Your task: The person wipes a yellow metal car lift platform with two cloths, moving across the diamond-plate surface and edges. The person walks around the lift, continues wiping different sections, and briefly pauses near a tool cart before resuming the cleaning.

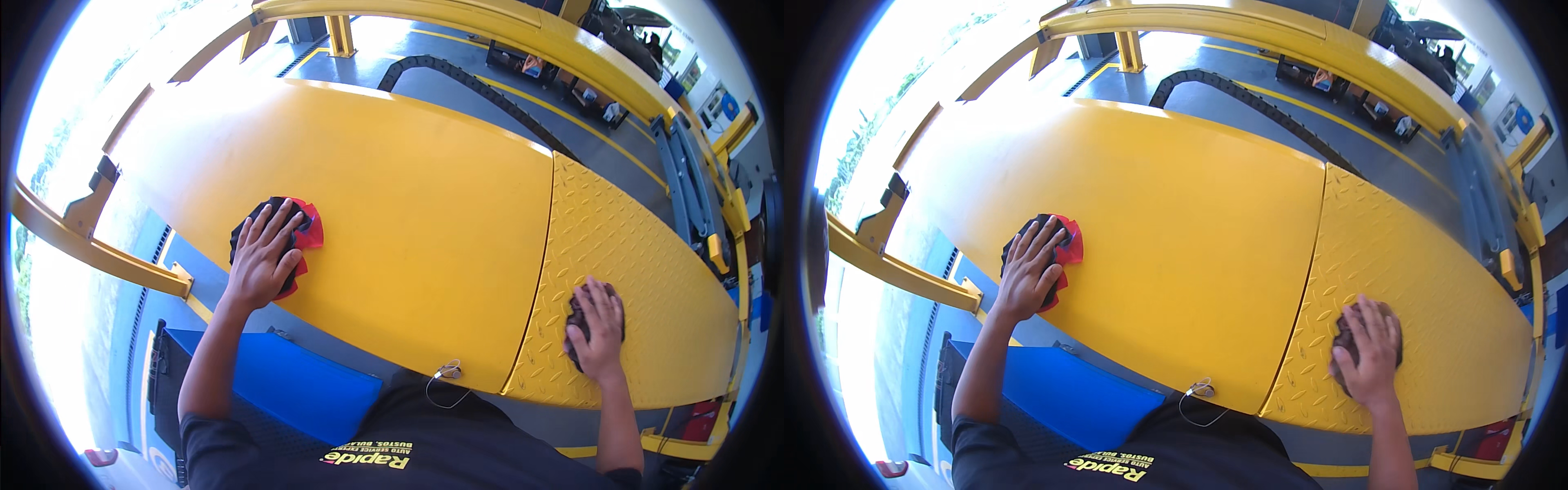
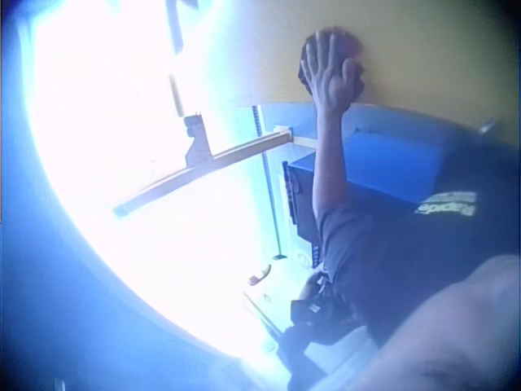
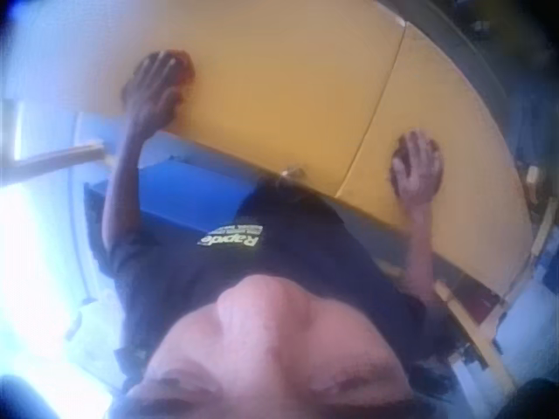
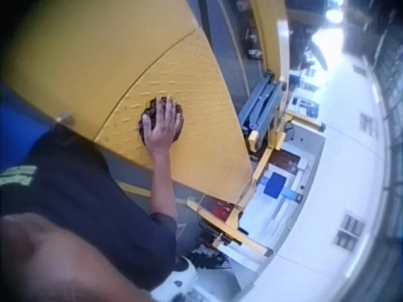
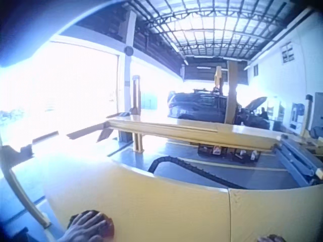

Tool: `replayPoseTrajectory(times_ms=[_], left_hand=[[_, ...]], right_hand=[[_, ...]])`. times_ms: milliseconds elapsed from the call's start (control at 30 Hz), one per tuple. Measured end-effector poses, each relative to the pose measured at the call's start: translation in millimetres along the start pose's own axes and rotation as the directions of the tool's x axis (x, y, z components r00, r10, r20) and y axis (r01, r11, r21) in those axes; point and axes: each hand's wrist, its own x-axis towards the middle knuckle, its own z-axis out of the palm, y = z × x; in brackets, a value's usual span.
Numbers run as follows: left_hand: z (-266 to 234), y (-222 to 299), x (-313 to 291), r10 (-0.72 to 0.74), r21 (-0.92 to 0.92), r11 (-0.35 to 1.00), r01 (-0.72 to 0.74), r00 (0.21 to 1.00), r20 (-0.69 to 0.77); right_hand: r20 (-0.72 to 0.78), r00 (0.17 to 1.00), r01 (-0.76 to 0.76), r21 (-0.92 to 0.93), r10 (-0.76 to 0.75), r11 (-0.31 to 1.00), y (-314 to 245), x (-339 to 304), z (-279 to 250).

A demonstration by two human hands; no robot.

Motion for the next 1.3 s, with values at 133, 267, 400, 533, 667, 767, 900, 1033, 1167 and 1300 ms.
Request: replayPoseTrajectory(times_ms=[133, 267, 400, 533, 667, 767, 900, 1033, 1167, 1300], left_hand=[[10.4, -36.3, 96.5, 0.06, 0.029, 0.998, -0.062, 0.997, 0.039], [62.6, -97.9, 259.5, 0.373, 0.383, 0.864, -0.326, 0.927, -0.052], [69.4, -119.8, 382.1, 0.212, 0.377, 0.902, -0.211, 0.976, 0.041], [84.2, -84.4, 387.2, 0.357, 0.369, 0.863, -0.346, 0.933, 0.041], [56.0, 45.3, 249.4, 0.529, -0.014, 0.849, -0.528, 0.849, 0.022], [6.5, 58.6, 92.8, 0.424, -0.066, 0.905, -0.42, 0.88, 0.215], [-4.8, 68.4, -14.8, 0.348, -0.109, 0.937, -0.331, 0.873, 0.342], [-0.6, 67.9, 65.1, 0.493, -0.092, 0.867, -0.49, 0.816, 0.301], [45.8, 58.1, 248.1, 0.511, -0.029, 0.859, -0.51, 0.858, 0.05], [99.4, 104.5, 373.8, 0.405, 0.085, 0.911, -0.404, 0.914, 0.005]], right_hand=[[-0.031, 0.99, -0.14, -0.011, 0.14, 0.99, -0.5, -37.0, 0.6], [-0.029, 0.983, -0.181, -0.011, 0.18, 0.983, -3.0, -37.1, -2.0], [-0.035, 0.989, -0.141, 0.004, 0.141, 0.99, 5.6, -26.0, 0.0], [-0.058, 0.984, -0.172, -0.012, 0.171, 0.985, 18.8, -34.5, 0.5], [-0.108, 0.963, -0.255, -0.055, 0.248, 0.965, 21.6, -57.3, -1.9], [-0.104, 0.973, -0.212, -0.039, 0.207, 0.977, 21.2, -46.3, 1.1], [-0.109, 0.97, -0.223, -0.044, 0.217, 0.974, 23.3, -48.4, 2.4], [-0.117, 0.977, -0.187, -0.063, 0.179, 0.98, 18.8, -32.2, -5.7], [-0.123, 0.984, -0.139, -0.056, 0.131, 0.989, 28.1, -15.6, -5.1], [-0.142, 0.983, -0.122, -0.043, 0.115, 0.992, 29.9, -11.8, -6.8]])
